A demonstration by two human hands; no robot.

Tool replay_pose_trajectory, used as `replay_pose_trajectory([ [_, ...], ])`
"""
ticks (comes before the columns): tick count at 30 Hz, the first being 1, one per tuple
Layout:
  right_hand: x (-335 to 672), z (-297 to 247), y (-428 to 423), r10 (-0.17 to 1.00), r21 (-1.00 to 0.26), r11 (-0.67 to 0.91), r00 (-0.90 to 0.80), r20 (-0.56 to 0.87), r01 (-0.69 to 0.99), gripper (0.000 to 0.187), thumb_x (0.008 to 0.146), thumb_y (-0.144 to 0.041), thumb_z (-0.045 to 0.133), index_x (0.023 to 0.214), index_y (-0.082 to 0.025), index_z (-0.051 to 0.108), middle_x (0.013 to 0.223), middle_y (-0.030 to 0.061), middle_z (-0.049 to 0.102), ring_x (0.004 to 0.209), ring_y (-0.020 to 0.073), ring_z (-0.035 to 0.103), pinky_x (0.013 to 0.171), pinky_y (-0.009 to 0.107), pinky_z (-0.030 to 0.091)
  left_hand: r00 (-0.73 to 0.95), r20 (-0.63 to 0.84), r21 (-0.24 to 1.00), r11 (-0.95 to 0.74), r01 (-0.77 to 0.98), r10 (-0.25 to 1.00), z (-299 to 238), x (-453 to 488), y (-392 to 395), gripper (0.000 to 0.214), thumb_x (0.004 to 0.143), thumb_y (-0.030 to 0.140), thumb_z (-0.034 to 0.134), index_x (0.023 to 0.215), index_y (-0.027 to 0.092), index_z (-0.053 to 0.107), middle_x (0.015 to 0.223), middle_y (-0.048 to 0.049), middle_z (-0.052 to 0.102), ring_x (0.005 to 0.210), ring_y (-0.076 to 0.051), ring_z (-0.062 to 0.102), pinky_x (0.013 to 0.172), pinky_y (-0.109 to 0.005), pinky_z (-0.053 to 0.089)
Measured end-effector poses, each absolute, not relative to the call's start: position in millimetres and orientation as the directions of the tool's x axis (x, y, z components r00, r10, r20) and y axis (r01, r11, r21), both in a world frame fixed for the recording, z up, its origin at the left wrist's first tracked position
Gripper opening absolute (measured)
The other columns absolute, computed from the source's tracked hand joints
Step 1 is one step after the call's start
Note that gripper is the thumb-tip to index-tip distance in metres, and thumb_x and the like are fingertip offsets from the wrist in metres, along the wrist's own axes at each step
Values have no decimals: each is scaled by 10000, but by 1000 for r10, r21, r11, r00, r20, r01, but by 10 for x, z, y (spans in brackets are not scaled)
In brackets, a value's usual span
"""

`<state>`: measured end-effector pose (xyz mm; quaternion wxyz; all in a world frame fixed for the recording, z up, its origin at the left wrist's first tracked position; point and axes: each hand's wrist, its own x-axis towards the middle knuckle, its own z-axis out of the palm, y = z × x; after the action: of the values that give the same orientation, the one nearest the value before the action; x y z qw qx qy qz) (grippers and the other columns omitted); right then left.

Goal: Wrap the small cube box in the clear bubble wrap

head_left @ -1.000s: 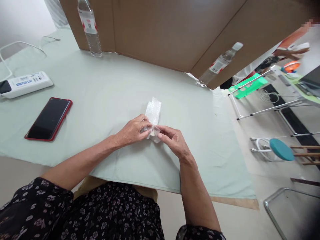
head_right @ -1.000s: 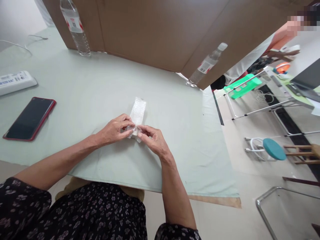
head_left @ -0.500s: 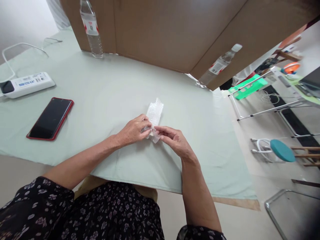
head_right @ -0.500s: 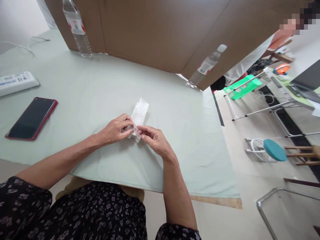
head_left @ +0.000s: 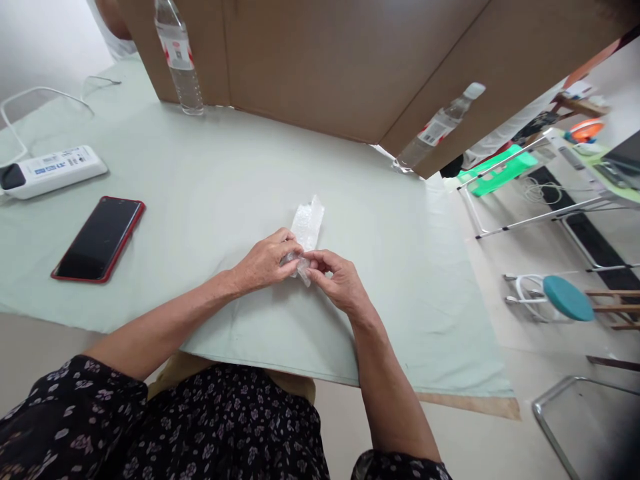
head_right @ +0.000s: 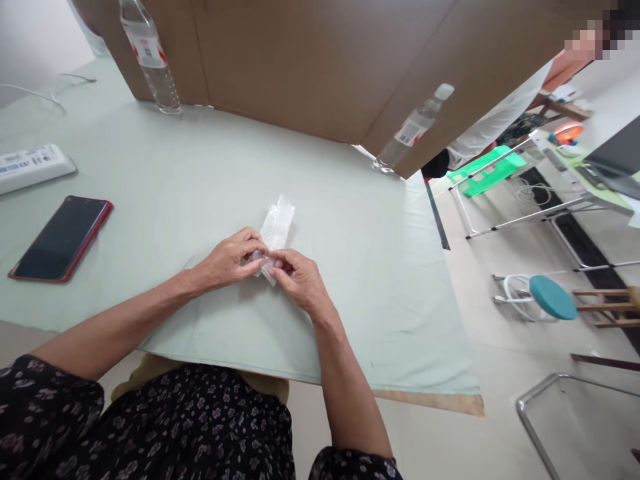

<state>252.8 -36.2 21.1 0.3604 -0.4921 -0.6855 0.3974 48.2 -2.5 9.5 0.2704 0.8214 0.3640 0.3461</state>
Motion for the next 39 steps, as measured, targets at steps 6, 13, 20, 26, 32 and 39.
replay_pose_trajectory([
  [6,2533,196,-350,954,-888,234,-270,131,395,214,840,-288,660,1031,-211,718,793,1,647,693,132,579,694,288,508,491,385,701,-594,395,781,68,484,-27,160,874,156,573,989,164,683,994,-49,601,700,-100,550,638,-242,464],
  [13,2533,179,-352,943,-851,292,-279,180,437,189,865,-264,634,1032,-218,711,788,5,659,695,138,589,694,290,516,497,376,698,-592,403,782,74,481,-20,154,875,166,573,982,166,683,981,-48,601,735,-113,568,654,-245,469],
  [20,2530,192,-389,931,-830,320,-314,186,457,382,861,-199,633,1241,-225,618,786,-22,630,676,122,575,694,277,511,474,393,679,-596,428,788,101,489,-26,310,839,137,590,1146,148,626,983,-51,628,719,-121,551,670,-259,480],
  [26,2514,176,-393,938,-845,313,-283,203,434,286,849,-213,648,1134,-222,616,775,-29,629,676,117,580,678,268,497,506,373,690,-598,409,777,86,485,-19,184,863,148,575,1018,173,671,983,-42,596,725,-108,554,625,-228,452],
  [32,2539,168,-357,963,-866,264,-170,210,425,376,845,-291,669,1206,-212,599,771,-28,649,692,126,597,723,292,516,505,370,690,-594,413,780,78,482,-18,118,891,191,577,961,170,670,976,-36,581,671,-88,520,661,-243,457],
  [39,2524,124,-299,991,-909,113,25,134,400,281,826,-376,667,1046,-202,652,751,-18,642,603,119,567,606,267,511,500,361,684,-588,433,788,93,504,-44,120,912,209,564,964,173,666,1006,-49,592,674,-92,523,658,-241,463],
])
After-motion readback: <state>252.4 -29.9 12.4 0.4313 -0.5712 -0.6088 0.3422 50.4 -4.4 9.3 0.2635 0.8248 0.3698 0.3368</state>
